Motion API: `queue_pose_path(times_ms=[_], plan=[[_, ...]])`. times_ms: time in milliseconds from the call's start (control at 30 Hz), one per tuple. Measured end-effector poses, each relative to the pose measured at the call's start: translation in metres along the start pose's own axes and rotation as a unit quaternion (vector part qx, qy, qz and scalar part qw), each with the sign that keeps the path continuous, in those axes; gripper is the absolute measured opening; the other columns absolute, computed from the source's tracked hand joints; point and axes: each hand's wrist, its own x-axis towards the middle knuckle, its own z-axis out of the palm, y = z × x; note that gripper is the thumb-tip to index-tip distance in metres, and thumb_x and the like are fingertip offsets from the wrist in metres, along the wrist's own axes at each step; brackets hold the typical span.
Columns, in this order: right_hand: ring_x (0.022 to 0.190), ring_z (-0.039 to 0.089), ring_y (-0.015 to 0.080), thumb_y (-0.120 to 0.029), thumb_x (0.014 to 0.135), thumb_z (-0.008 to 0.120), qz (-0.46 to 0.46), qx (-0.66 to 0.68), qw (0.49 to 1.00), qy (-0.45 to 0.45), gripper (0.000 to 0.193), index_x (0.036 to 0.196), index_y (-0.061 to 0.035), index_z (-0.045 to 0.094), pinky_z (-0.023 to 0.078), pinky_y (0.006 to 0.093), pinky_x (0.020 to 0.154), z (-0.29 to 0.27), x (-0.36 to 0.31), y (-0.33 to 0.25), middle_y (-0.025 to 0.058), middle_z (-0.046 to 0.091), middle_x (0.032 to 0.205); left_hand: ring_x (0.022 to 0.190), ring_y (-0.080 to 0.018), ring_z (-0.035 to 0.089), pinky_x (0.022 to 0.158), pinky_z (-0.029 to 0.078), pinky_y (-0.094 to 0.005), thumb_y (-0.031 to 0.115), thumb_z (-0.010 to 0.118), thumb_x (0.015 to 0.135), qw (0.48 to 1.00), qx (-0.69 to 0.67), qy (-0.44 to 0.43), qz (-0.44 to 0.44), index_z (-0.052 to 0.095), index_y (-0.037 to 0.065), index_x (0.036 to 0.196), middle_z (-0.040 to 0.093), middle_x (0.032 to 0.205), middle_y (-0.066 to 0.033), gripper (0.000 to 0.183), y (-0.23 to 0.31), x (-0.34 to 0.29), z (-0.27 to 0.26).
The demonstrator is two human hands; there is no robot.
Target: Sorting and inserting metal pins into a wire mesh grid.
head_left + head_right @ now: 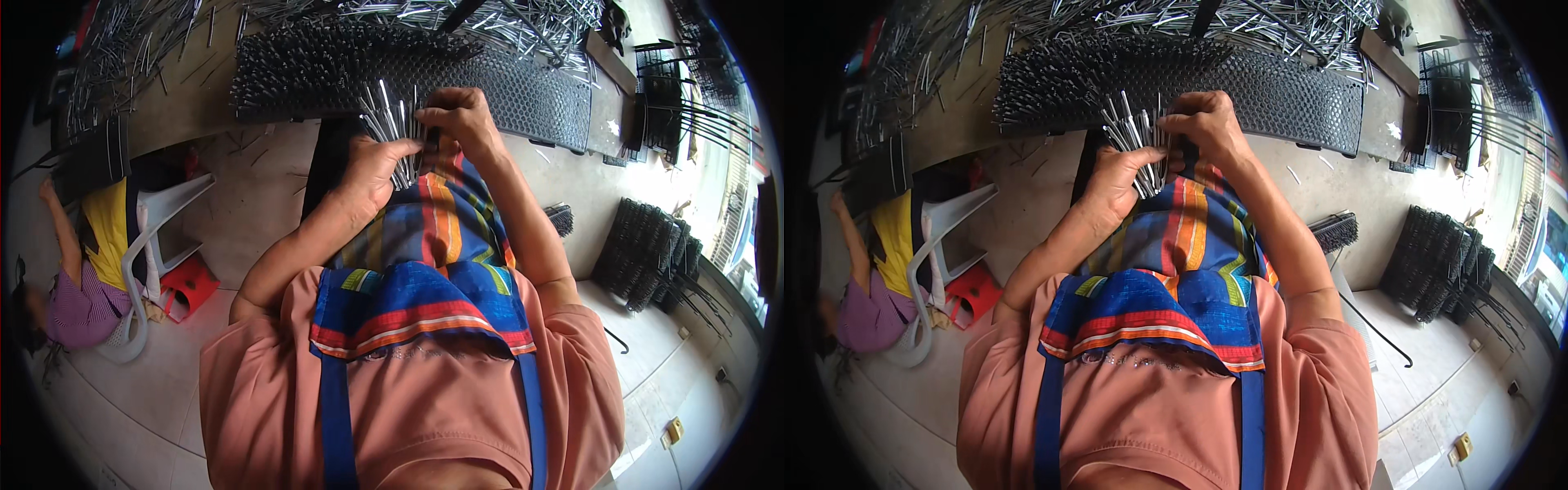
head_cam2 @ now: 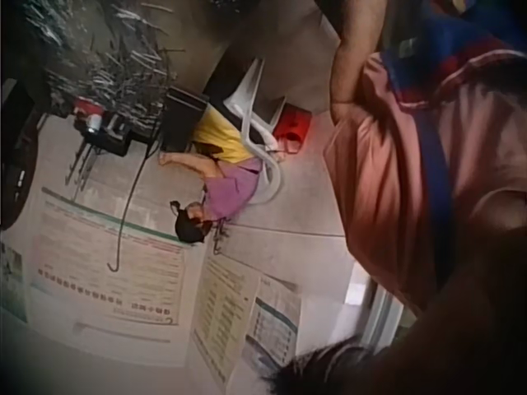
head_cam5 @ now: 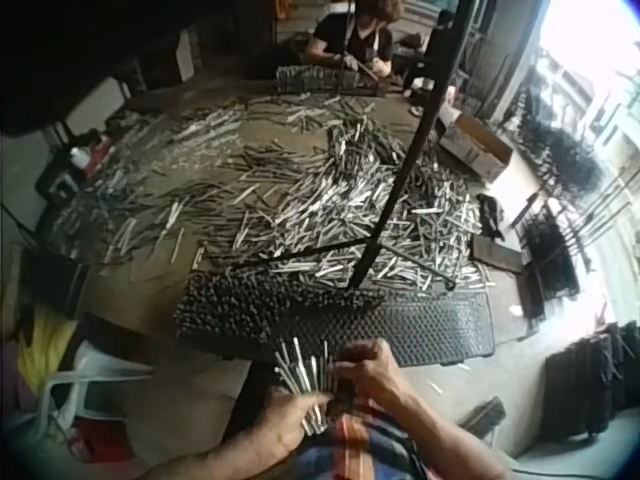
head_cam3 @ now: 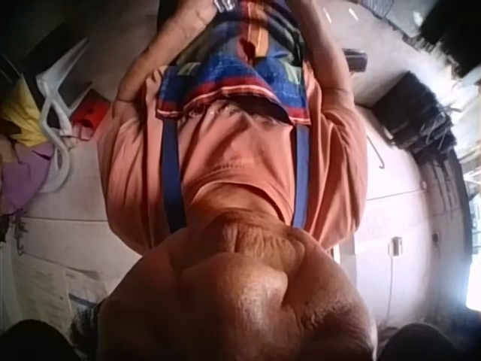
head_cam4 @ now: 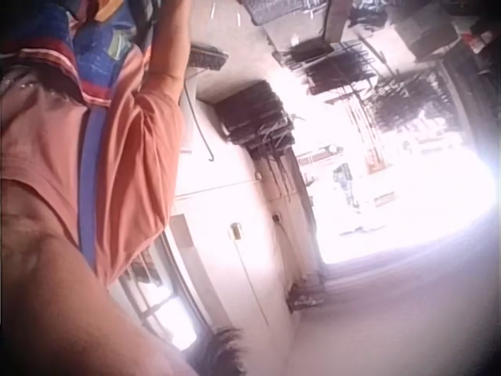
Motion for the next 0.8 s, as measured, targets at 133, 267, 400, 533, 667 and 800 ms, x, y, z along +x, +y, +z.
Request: queue_pose_path(times_ms=[133,267,400,533,667,800], plan=[[0.049,0.046,0.0031,-0.011,0.082,0.07,0.086,0.134,0.987,-0.022,0.009,0.079,-0.0029,0.067,0.034,0.0204,0.044,0.001,0.004,-0.006,-0.0016,0.057,0.061,0.076,-0.027,0.07,0.065,0.06,-0.039,-0.006,0.062,0.081,0.998,0.0,0.063,0.019,0.065,-0.005,0.103,0.07,0.091,-0.015,0.022,0.008,-0.012,0.0],[0.057,0.051,0.0044,-0.008,0.081,0.071,-0.078,0.161,0.972,0.154,0.006,0.082,-0.0025,0.069,0.04,0.0187,0.053,0.01,0.018,-0.012,-0.0022,0.061,0.065,0.076,-0.026,0.07,0.065,0.06,-0.0375,-0.004,0.063,0.082,0.986,-0.021,0.09,-0.139,0.064,-0.005,0.104,0.07,0.09,-0.0152,0.021,0.004,-0.009,-0.027],[0.069,0.056,0.0044,0.002,0.076,0.074,-0.251,0.136,0.911,0.298,0.008,0.083,-0.0016,0.071,0.045,0.0189,0.065,0.019,0.052,-0.017,-0.0025,0.063,0.072,0.072,-0.0245,0.069,0.06,0.056,-0.0339,-0.003,0.063,0.082,0.995,-0.049,0.078,-0.025,0.066,-0.004,0.094,0.07,0.084,-0.0148,0.012,0.006,-0.021,-0.015],[0.068,0.055,0.0048,0.002,0.075,0.073,-0.337,0.049,0.892,0.298,0.008,0.082,-0.0008,0.07,0.044,0.0201,0.063,0.031,0.065,-0.026,-0.001,0.063,0.072,0.072,-0.0244,0.069,0.061,0.056,-0.0335,-0.003,0.062,0.082,0.997,-0.022,0.068,-0.034,0.066,-0.004,0.094,0.07,0.084,-0.0151,0.013,0.013,-0.017,-0.017],[0.064,0.057,0.0092,0.0,0.074,0.073,-0.37,-0.05,0.883,0.285,0.009,0.083,-0.0003,0.07,0.045,0.0228,0.06,0.038,0.069,-0.02,0.0043,0.062,0.072,0.073,-0.0226,0.07,0.063,0.057,-0.0322,-0.003,0.062,0.083,0.995,-0.034,0.059,-0.077,0.064,-0.001,0.106,0.07,0.088,-0.0142,0.024,0.01,-0.018,-0.022],[0.063,0.063,0.0168,-0.007,0.076,0.074,-0.348,-0.184,0.874,0.286,0.01,0.085,-0.0048,0.071,0.048,0.0271,0.058,0.044,0.066,-0.025,0.0063,0.065,0.075,0.074,-0.0224,0.07,0.065,0.057,-0.0327,-0.004,0.06,0.084,0.999,-0.016,0.038,-0.033,0.064,-0.001,0.107,0.07,0.088,-0.0146,0.024,0.011,-0.018,-0.02]])
